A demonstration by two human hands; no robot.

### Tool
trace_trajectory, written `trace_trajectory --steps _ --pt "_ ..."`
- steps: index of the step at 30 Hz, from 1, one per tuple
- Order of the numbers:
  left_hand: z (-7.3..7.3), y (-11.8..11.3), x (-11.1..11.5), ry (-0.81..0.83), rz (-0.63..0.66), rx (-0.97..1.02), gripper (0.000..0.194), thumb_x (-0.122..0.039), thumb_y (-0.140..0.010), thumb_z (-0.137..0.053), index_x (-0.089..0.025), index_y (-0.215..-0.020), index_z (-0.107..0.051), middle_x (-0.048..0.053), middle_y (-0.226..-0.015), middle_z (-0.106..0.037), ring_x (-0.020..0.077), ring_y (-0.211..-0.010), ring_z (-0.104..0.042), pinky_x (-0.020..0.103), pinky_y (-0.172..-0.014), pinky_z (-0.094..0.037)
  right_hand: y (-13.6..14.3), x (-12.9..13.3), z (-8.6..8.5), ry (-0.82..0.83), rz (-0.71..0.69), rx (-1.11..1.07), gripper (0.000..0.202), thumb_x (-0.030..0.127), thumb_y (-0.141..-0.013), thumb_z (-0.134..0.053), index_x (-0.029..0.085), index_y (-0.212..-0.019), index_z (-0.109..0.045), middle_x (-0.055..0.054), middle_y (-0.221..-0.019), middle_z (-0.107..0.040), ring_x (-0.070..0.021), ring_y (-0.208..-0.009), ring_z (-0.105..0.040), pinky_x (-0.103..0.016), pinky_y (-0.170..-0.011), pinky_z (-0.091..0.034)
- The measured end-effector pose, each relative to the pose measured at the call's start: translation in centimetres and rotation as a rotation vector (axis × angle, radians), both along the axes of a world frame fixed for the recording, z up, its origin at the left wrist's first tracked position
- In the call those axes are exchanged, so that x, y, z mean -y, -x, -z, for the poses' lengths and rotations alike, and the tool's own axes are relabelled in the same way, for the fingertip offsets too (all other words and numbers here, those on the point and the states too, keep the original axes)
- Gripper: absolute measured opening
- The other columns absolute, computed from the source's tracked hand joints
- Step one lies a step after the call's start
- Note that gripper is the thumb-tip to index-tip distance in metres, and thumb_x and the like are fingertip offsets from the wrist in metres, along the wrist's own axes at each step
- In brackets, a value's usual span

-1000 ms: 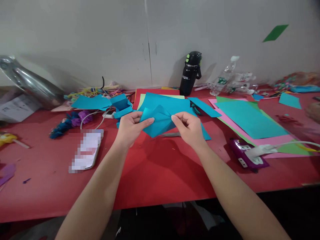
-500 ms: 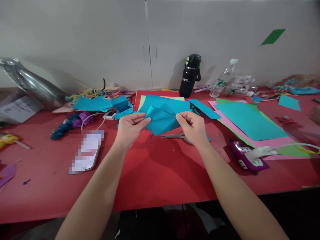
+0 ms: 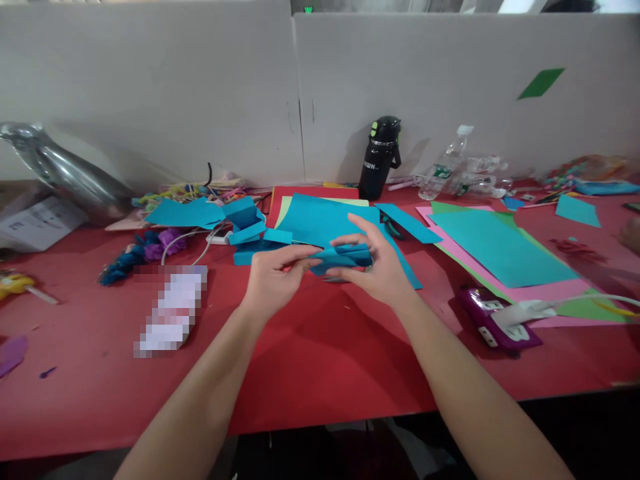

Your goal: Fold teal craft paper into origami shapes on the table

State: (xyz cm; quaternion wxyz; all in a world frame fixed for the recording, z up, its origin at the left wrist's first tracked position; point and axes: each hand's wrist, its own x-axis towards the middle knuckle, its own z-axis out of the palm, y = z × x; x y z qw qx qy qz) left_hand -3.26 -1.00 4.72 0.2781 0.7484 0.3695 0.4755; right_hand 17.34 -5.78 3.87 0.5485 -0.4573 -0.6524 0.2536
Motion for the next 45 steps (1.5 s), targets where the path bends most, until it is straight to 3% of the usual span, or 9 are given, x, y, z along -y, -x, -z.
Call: trace_trajectory --steps 2,4,8,16,23,28,36,41,45 --pt "-0.1 -0.1 0.4 -0.021 0.034 -0.046 0.016 -0.026 -0.087 -0.069 -0.03 -0.097 -0.081 0.001 -0.091 -0.08 0.0226 -0.082 -0.076 0.032 -0.073 -0.062 0.4 0.1 0.1 0.052 0.01 -0.036 0.087 0.042 -0.078 -0.082 0.033 -0.152 -0.037 -0.007 -0.111 -0.072 -0.0275 -0.103 -0.069 -0.045 -0.085 -0.06" --pt "-0.3 -0.1 0.5 -0.024 0.063 -0.053 0.017 -0.027 -0.088 -0.069 -0.03 -0.099 -0.081 0.001 -0.093 -0.08 0.0229 -0.083 -0.076 0.032 -0.074 -0.062 0.4 0.1 0.2 0.059 0.067 -0.033 0.084 0.04 -0.075 -0.084 0.033 -0.148 -0.044 -0.007 -0.117 -0.07 -0.0267 -0.097 -0.07 -0.042 -0.078 -0.062" --pt "-0.6 0.0 0.3 0.003 0.139 -0.062 0.017 -0.03 -0.088 -0.07 -0.029 -0.101 -0.081 0.001 -0.099 -0.08 0.0226 -0.089 -0.075 0.032 -0.081 -0.062 0.1 -0.1 0.3 0.038 0.117 0.013 0.071 0.041 -0.073 -0.085 0.033 -0.138 -0.056 -0.007 -0.133 -0.063 -0.0269 -0.099 -0.068 -0.044 -0.079 -0.061" --pt "-0.8 0.1 0.2 0.067 0.163 -0.105 0.013 -0.031 -0.088 -0.071 -0.027 -0.095 -0.08 0.001 -0.092 -0.079 0.0209 -0.085 -0.074 0.03 -0.079 -0.061 -0.1 0.0 0.1 0.067 0.073 0.078 0.067 0.042 -0.074 -0.085 0.031 -0.135 -0.06 -0.006 -0.117 -0.071 -0.0276 -0.104 -0.068 -0.045 -0.088 -0.058" --pt "-0.6 0.0 0.0 0.034 0.126 -0.1 0.014 -0.034 -0.087 -0.072 -0.026 -0.095 -0.081 0.001 -0.093 -0.08 0.0202 -0.084 -0.074 0.03 -0.079 -0.061 0.1 -0.2 -0.1 0.045 0.071 0.026 0.054 0.039 -0.076 -0.083 0.028 -0.126 -0.065 -0.006 -0.126 -0.068 -0.0269 -0.112 -0.065 -0.043 -0.091 -0.056" --pt "-0.3 0.6 -1.0 0.053 0.031 0.001 0.017 -0.031 -0.078 -0.079 -0.021 -0.092 -0.08 0.003 -0.091 -0.08 0.0226 -0.083 -0.076 0.033 -0.077 -0.064 -0.7 -0.4 0.0 0.141 0.053 -0.101 0.053 0.042 -0.075 -0.083 0.025 -0.122 -0.065 -0.001 -0.084 -0.073 -0.0212 -0.075 -0.069 -0.037 -0.065 -0.058" --pt "-0.8 2.8 -3.1 0.096 -0.114 0.147 0.026 -0.031 -0.068 -0.087 -0.019 -0.09 -0.078 0.004 -0.086 -0.08 0.0249 -0.083 -0.077 0.034 -0.073 -0.066 -3.8 -1.4 0.0 0.028 0.317 -0.205 0.037 0.041 -0.08 -0.079 0.022 -0.11 -0.068 -0.006 -0.091 -0.077 -0.0226 -0.086 -0.073 -0.041 -0.08 -0.059" --pt "-0.5 2.2 -2.6 0.134 -0.051 0.119 0.028 -0.032 -0.07 -0.087 -0.017 -0.091 -0.077 0.006 -0.088 -0.08 0.0251 -0.084 -0.077 0.034 -0.075 -0.065 -2.5 -1.1 0.3 0.056 0.041 -0.145 0.06 0.043 -0.075 -0.083 0.027 -0.128 -0.06 -0.009 -0.122 -0.072 -0.0267 -0.116 -0.066 -0.047 -0.1 -0.052" --pt "-0.2 0.7 -1.3 0.183 0.046 0.082 0.024 -0.031 -0.074 -0.083 -0.017 -0.092 -0.077 0.006 -0.091 -0.08 0.025 -0.086 -0.077 0.035 -0.079 -0.064 -0.6 -0.6 0.4 0.187 0.0 -0.058 0.072 0.045 -0.068 -0.088 0.029 -0.131 -0.059 -0.007 -0.118 -0.071 -0.028 -0.107 -0.067 -0.043 -0.088 -0.057"
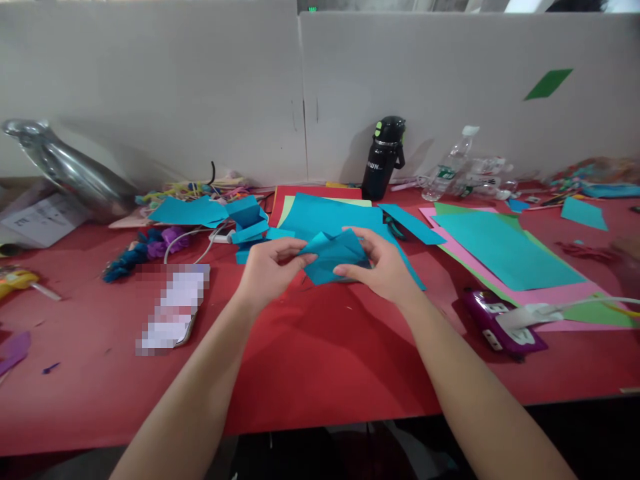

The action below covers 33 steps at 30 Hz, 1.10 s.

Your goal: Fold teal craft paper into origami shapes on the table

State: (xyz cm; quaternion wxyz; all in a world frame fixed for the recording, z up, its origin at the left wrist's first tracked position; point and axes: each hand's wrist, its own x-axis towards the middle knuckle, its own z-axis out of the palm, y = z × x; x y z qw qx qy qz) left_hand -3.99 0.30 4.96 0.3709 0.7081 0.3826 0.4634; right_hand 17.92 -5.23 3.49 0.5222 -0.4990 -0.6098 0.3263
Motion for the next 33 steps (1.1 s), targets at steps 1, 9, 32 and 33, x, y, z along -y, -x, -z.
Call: trace_trajectory --steps 1,9,32,33 --pt "0.0 -0.3 0.3 0.014 0.048 -0.013 0.022 -0.032 -0.077 -0.081 -0.017 -0.093 -0.077 0.006 -0.092 -0.08 0.0246 -0.086 -0.076 0.035 -0.079 -0.064 0.3 0.1 -0.1 0.01 0.0 0.016 0.069 0.046 -0.068 -0.088 0.029 -0.129 -0.061 -0.006 -0.114 -0.071 -0.027 -0.102 -0.068 -0.041 -0.083 -0.058" --pt "-0.4 -0.7 0.6 0.054 0.124 -0.075 0.021 -0.037 -0.079 -0.08 -0.02 -0.093 -0.078 0.003 -0.092 -0.08 0.0225 -0.085 -0.075 0.032 -0.078 -0.063 -0.1 -0.1 -0.5 0.041 -0.001 0.006 0.04 0.047 -0.075 -0.082 0.024 -0.107 -0.072 -0.002 -0.088 -0.071 -0.0199 -0.076 -0.066 -0.031 -0.06 -0.054" --pt "-1.4 0.7 0.2 0.153 0.298 -0.185 0.039 -0.045 -0.084 -0.073 -0.023 -0.116 -0.069 0.009 -0.12 -0.072 0.0267 -0.109 -0.067 0.034 -0.086 -0.056 -0.5 0.5 -0.6 0.166 -0.209 0.047 0.039 0.042 -0.082 -0.076 0.02 -0.112 -0.066 -0.001 -0.077 -0.069 -0.0162 -0.07 -0.061 -0.028 -0.058 -0.047" --pt "-1.5 0.5 0.4 0.186 0.307 -0.175 0.036 -0.045 -0.085 -0.072 -0.021 -0.112 -0.07 0.009 -0.115 -0.073 0.0268 -0.106 -0.069 0.035 -0.084 -0.057 -0.4 0.6 -0.8 0.167 -0.239 0.063 0.038 0.042 -0.084 -0.075 0.02 -0.114 -0.066 -0.001 -0.079 -0.068 -0.0163 -0.072 -0.062 -0.028 -0.059 -0.048"
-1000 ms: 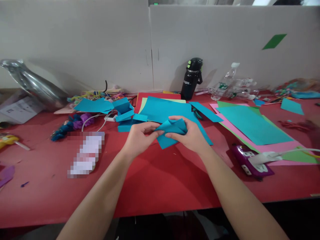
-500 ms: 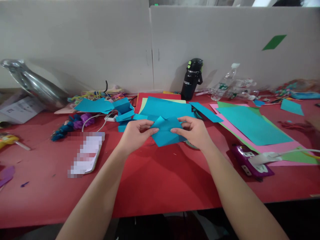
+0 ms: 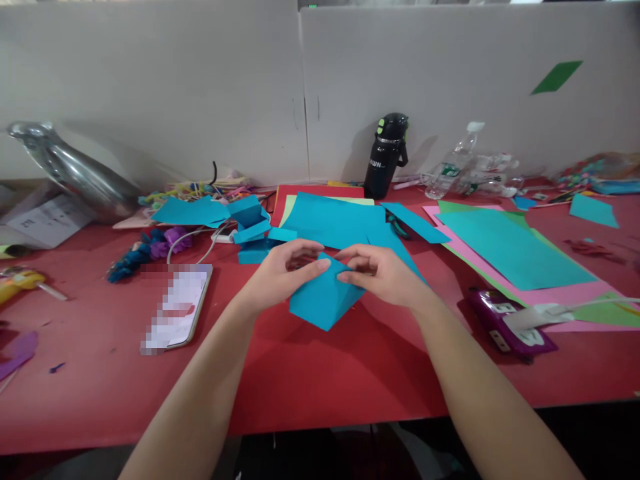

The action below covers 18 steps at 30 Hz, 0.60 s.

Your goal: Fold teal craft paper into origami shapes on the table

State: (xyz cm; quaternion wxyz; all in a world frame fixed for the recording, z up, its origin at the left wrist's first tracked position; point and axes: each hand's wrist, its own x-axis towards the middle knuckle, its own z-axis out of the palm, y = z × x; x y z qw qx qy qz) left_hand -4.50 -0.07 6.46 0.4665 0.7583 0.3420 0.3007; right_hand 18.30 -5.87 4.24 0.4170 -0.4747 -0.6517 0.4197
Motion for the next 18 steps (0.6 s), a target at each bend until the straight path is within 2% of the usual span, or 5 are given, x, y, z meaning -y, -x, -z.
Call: trace_trajectory --steps 3,7,9,14,18 --pt "0.16 -0.35 0.14 0.05 -0.028 0.001 0.029 -0.045 -0.084 -0.073 -0.02 -0.099 -0.074 0.009 -0.099 -0.077 0.0258 -0.093 -0.072 0.034 -0.076 -0.058 0.26 0.32 -0.15 -0.043 -0.045 0.051 0.034 0.042 -0.088 -0.07 0.022 -0.114 -0.066 -0.004 -0.09 -0.07 -0.0174 -0.078 -0.064 -0.029 -0.064 -0.05" --pt "0.61 -0.17 -0.3 0.023 -0.063 0.043 0.025 -0.043 -0.083 -0.075 -0.02 -0.095 -0.076 0.006 -0.092 -0.078 0.023 -0.084 -0.073 0.031 -0.068 -0.057 0.18 0.23 0.01 -0.089 -0.024 0.083 0.033 0.041 -0.088 -0.07 0.024 -0.116 -0.065 -0.006 -0.103 -0.07 -0.02 -0.09 -0.066 -0.031 -0.072 -0.053" --pt "0.69 -0.05 -0.46 0.009 -0.08 0.061 0.025 -0.042 -0.082 -0.076 -0.02 -0.093 -0.076 0.005 -0.086 -0.077 0.0215 -0.079 -0.072 0.029 -0.065 -0.056 0.07 0.07 0.1 -0.105 0.016 0.085 0.033 0.042 -0.087 -0.07 0.023 -0.114 -0.066 -0.006 -0.101 -0.07 -0.0202 -0.09 -0.065 -0.032 -0.073 -0.053" --pt "0.65 0.03 -0.54 -0.029 -0.1 0.085 0.019 -0.039 -0.082 -0.077 -0.021 -0.088 -0.077 0.004 -0.083 -0.076 0.0199 -0.079 -0.072 0.027 -0.065 -0.055 -0.02 -0.29 0.14 -0.11 0.079 0.058 0.029 0.048 -0.087 -0.07 0.02 -0.093 -0.07 -0.004 -0.082 -0.068 -0.0165 -0.073 -0.06 -0.03 -0.062 -0.048" --pt "0.59 -0.05 -0.47 -0.045 -0.102 0.103 0.017 -0.038 -0.082 -0.077 -0.022 -0.088 -0.077 0.003 -0.084 -0.076 0.0199 -0.08 -0.072 0.028 -0.067 -0.056 0.09 -0.36 0.09 -0.103 0.088 0.054 0.031 0.051 -0.085 -0.071 0.02 -0.088 -0.071 -0.003 -0.082 -0.069 -0.0159 -0.071 -0.058 -0.029 -0.062 -0.046"
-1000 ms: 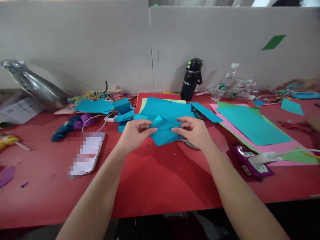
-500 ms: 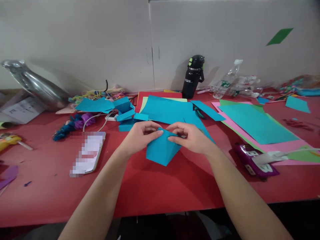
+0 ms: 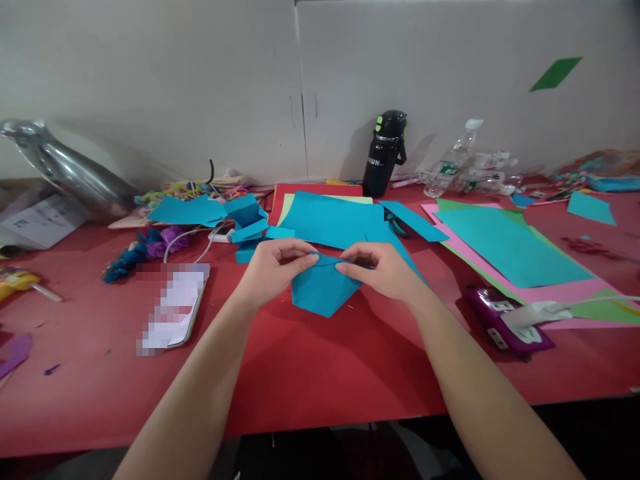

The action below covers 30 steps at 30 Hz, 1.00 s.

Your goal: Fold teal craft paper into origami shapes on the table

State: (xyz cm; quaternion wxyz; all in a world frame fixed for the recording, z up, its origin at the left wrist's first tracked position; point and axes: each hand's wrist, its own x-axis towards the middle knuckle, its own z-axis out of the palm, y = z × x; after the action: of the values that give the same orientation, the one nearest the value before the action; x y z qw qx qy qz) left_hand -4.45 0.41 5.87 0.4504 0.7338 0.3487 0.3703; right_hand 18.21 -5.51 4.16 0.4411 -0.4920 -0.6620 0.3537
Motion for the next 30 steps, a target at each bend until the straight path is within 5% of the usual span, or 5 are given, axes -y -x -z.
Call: trace_trajectory --steps 9,16,22,30 --pt "0.2 -0.5 0.4 -0.059 -0.041 -0.03 0.02 -0.041 -0.083 -0.075 -0.022 -0.088 -0.077 0.005 -0.086 -0.077 0.0217 -0.08 -0.072 0.031 -0.068 -0.058 -0.1 0.1 -0.1 0.019 -0.045 0.059 0.038 0.055 -0.088 -0.065 0.02 -0.074 -0.07 -0.001 -0.068 -0.06 -0.0139 -0.062 -0.05 -0.028 -0.056 -0.041" --pt "0.1 0.2 -0.5 0.113 -0.004 0.033 0.063 -0.041 -0.072 -0.085 -0.024 -0.129 -0.064 0.012 -0.131 -0.068 0.033 -0.126 -0.06 0.038 -0.091 -0.058 -0.4 -0.2 0.2 -0.021 0.076 -0.047 0.036 0.051 -0.085 -0.071 0.02 -0.07 -0.064 0.001 -0.064 -0.055 -0.0129 -0.061 -0.047 -0.028 -0.056 -0.039" --pt "0.6 -0.5 -0.4 0.236 0.033 0.106 0.042 -0.04 -0.07 -0.087 -0.019 -0.103 -0.072 0.009 -0.103 -0.077 0.0286 -0.094 -0.074 0.042 -0.081 -0.064 0.5 -0.4 0.5 -0.126 0.193 -0.073 0.036 0.052 -0.087 -0.068 0.02 -0.069 -0.065 -0.001 -0.068 -0.06 -0.0159 -0.066 -0.052 -0.03 -0.062 -0.043" --pt "0.5 0.0 -0.8 0.109 -0.187 0.144 0.035 -0.037 -0.065 -0.09 -0.017 -0.089 -0.075 0.007 -0.089 -0.08 0.0268 -0.085 -0.076 0.039 -0.078 -0.066 0.7 -0.4 0.4 -0.185 0.311 -0.054 0.038 0.05 -0.088 -0.068 0.021 -0.065 -0.062 0.001 -0.062 -0.052 -0.0142 -0.061 -0.045 -0.029 -0.057 -0.039"
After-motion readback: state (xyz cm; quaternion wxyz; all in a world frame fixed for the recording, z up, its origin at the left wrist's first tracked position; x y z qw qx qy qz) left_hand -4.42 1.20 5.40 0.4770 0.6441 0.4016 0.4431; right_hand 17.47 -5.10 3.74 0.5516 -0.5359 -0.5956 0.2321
